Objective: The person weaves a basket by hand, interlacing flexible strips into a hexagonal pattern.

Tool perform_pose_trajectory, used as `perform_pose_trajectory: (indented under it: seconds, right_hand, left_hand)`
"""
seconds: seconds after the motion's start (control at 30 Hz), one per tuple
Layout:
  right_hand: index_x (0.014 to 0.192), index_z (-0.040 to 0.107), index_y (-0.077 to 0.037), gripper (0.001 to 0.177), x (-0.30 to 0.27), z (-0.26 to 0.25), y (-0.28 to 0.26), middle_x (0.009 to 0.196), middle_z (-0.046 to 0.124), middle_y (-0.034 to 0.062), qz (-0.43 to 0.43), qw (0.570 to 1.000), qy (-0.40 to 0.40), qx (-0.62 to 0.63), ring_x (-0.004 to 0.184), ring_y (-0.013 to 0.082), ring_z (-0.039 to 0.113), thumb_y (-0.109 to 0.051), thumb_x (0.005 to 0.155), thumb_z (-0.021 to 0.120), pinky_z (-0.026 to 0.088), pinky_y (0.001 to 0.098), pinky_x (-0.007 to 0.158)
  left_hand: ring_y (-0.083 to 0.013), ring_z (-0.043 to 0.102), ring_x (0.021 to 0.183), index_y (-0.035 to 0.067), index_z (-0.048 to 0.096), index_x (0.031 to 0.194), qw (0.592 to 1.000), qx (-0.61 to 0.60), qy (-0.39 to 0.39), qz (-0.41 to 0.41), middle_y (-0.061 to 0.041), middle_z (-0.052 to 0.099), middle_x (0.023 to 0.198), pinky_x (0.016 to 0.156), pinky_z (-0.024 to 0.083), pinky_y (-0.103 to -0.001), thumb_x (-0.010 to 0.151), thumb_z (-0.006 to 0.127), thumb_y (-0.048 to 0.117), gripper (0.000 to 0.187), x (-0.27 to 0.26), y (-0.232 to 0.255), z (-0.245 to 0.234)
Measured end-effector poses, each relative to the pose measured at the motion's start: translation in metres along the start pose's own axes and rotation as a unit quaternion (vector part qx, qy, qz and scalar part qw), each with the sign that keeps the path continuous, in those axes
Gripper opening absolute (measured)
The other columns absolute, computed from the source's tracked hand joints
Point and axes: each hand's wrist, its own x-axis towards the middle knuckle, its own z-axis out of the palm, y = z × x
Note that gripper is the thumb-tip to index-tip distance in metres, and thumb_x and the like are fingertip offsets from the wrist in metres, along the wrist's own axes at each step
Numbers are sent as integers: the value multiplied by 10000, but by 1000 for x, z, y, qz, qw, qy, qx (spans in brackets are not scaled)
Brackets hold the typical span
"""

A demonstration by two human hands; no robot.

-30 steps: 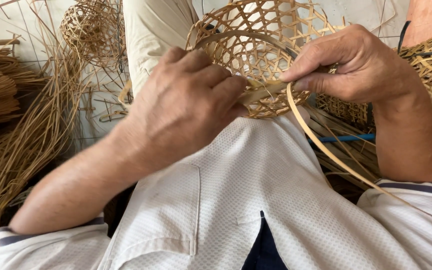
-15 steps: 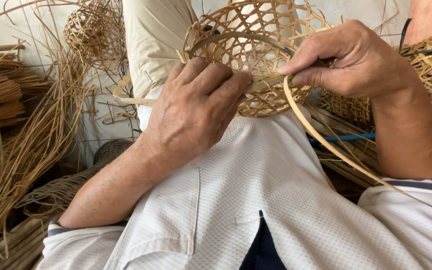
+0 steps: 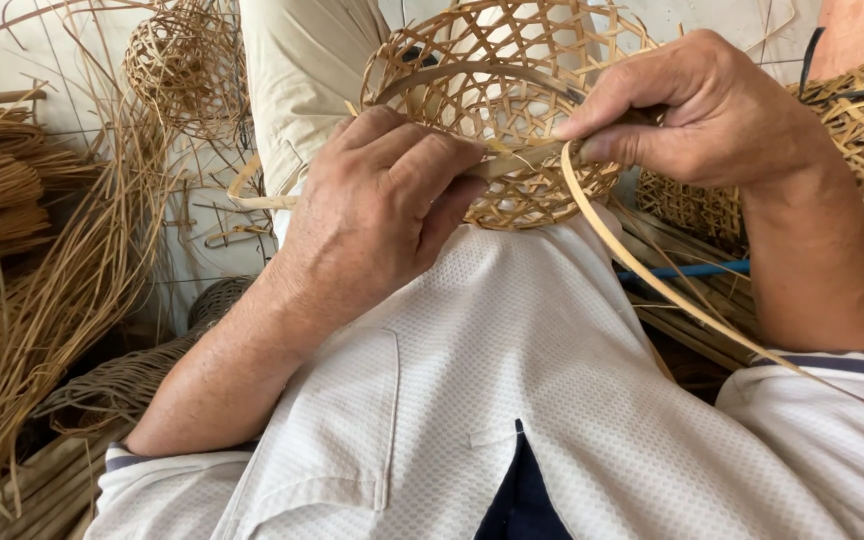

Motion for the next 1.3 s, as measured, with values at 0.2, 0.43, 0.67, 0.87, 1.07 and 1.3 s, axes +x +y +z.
perform_pose_trajectory:
  seconds: [0.2, 0.43, 0.67, 0.87, 1.07, 1.3]
  right_hand:
    - [1131, 760, -4, 243, 1, 2, -2, 855, 702, 72, 3, 1000, 5, -12, 703, 94, 578, 11, 892, 805, 431, 220, 630]
    - [1123, 758, -1, 234, 4, 1, 1, 920, 739, 92, -9, 1000, -6, -15, 749, 106, 633, 2, 893, 799, 467, 208, 651]
    - [1126, 756, 12, 239, 4, 1, -2, 927, 751, 103, 7, 1000, 2, -9, 760, 104, 633, 10, 891, 799, 463, 210, 663]
    - [1148, 758, 3, 227, 4, 1, 0, 910, 742, 80, 25, 1000, 3, -9, 709, 86, 567, 2, 922, 775, 414, 215, 631]
    - [1144, 760, 3, 245, 3, 2, 1, 940, 750, 99, 19, 1000, 6, -15, 777, 99, 621, -6, 902, 795, 448, 212, 671]
    - [1132, 759, -2, 239, 3, 1, 5, 910, 724, 80, 2, 1000, -1, -13, 749, 103, 598, -18, 897, 801, 441, 224, 667]
  left_hand:
    - [-293, 567, 839, 75, 707, 1134, 998, 54, 11, 20, -70, 674, 978, 776, 456, -425, 1109, 655, 227, 162, -3, 0, 0]
    - [-289, 527, 803, 88, 648, 1085, 996, 87, -15, 0, -73, 635, 914, 740, 400, -437, 1109, 610, 271, 188, -4, 1, 4]
    - [-267, 560, 821, 85, 739, 1117, 994, 105, 12, 29, -59, 682, 949, 756, 404, -422, 1110, 660, 265, 197, -4, -7, 4]
    - [-278, 599, 838, 102, 535, 1394, 998, 40, -27, -36, 8, 779, 1103, 810, 407, -435, 1120, 612, 247, 319, -3, -7, 4]
    - [-310, 566, 809, 106, 706, 1164, 999, 42, -30, 0, -42, 619, 886, 709, 409, -453, 1098, 610, 241, 179, 4, -7, 1]
    - [-307, 557, 819, 122, 685, 1113, 997, 57, -42, 5, -45, 616, 902, 723, 401, -450, 1077, 603, 240, 148, 7, -2, -2]
